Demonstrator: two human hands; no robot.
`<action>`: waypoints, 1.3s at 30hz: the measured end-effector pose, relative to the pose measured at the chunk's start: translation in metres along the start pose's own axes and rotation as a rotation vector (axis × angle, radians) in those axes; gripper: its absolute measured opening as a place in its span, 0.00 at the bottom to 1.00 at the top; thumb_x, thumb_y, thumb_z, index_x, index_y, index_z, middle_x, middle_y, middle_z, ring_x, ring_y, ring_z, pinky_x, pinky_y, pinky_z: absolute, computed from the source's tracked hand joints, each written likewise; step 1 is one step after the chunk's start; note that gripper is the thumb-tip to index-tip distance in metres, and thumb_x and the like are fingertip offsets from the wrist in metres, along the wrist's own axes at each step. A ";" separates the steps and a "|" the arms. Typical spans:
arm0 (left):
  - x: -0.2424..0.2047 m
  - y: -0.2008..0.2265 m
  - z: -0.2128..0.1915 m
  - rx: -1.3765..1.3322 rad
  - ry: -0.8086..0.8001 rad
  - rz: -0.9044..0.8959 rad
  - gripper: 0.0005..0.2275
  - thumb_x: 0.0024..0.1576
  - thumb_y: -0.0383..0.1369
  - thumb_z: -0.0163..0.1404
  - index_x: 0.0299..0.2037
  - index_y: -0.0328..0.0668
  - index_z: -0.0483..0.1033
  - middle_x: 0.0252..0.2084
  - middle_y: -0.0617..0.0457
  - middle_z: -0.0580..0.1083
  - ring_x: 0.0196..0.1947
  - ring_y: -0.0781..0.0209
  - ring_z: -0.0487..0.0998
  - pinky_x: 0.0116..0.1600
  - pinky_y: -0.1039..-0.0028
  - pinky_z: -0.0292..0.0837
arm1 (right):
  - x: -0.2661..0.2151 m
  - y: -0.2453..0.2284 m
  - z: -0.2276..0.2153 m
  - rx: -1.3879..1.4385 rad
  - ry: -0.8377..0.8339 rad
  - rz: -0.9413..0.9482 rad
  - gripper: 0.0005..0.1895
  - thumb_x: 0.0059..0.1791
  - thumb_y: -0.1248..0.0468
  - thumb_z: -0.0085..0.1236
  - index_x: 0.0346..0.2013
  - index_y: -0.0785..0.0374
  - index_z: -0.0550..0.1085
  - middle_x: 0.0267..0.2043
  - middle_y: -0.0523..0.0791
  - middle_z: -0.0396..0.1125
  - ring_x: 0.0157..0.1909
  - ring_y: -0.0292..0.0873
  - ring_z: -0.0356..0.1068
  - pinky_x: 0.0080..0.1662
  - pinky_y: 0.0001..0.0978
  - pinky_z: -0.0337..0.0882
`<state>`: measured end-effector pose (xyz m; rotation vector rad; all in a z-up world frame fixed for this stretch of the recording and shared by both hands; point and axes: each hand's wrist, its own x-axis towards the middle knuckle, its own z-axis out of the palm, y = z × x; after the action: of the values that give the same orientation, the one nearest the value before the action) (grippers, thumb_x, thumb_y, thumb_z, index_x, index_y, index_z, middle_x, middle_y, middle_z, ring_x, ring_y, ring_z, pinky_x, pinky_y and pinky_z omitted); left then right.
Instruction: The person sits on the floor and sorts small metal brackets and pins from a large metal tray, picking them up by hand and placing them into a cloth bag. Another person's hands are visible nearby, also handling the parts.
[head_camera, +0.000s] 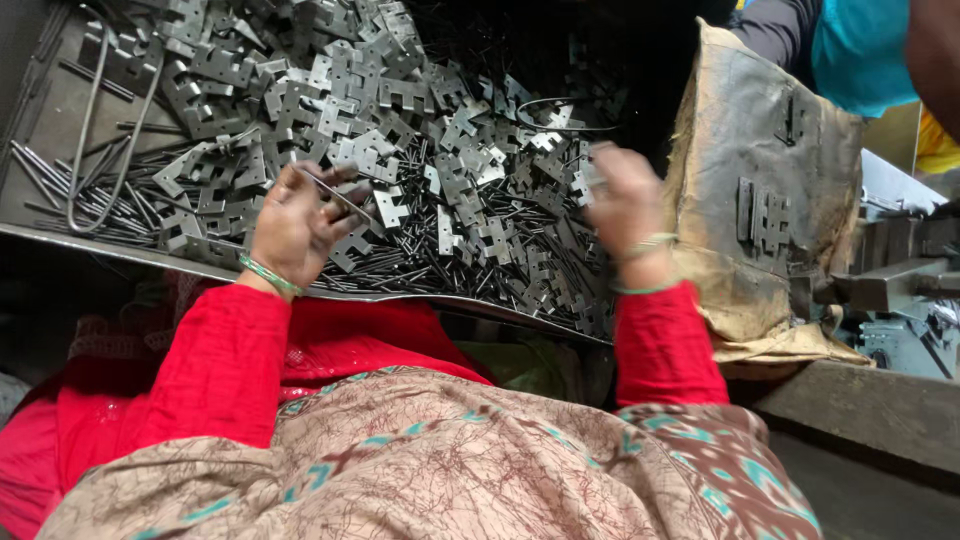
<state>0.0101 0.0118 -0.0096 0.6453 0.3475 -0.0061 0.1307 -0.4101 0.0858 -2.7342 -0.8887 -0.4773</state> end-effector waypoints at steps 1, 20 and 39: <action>0.000 0.006 0.005 -0.174 0.032 -0.022 0.10 0.59 0.43 0.53 0.42 0.50 0.71 0.49 0.50 0.78 0.43 0.56 0.82 0.47 0.60 0.82 | 0.007 -0.034 0.028 0.196 -0.029 0.023 0.12 0.51 0.67 0.63 0.49 0.64 0.77 0.49 0.52 0.74 0.51 0.51 0.75 0.51 0.39 0.77; 0.003 -0.083 0.024 2.125 -0.423 0.141 0.05 0.58 0.33 0.56 0.37 0.44 0.84 0.42 0.43 0.81 0.44 0.44 0.84 0.47 0.57 0.80 | 0.028 -0.106 0.070 0.855 -0.239 0.223 0.09 0.48 0.69 0.65 0.42 0.67 0.80 0.48 0.51 0.74 0.45 0.50 0.78 0.48 0.40 0.79; -0.009 -0.045 0.011 -0.230 0.194 -0.084 0.04 0.61 0.29 0.50 0.43 0.39 0.76 0.37 0.52 0.80 0.36 0.64 0.80 0.41 0.72 0.76 | 0.016 -0.145 0.090 1.599 -0.239 0.714 0.26 0.56 0.71 0.53 0.70 0.69 0.68 0.49 0.51 0.71 0.45 0.43 0.65 0.50 0.34 0.69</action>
<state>0.0005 -0.0316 -0.0249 0.4036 0.5539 0.0158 0.0768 -0.2587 0.0258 -1.3662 -0.0588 0.5295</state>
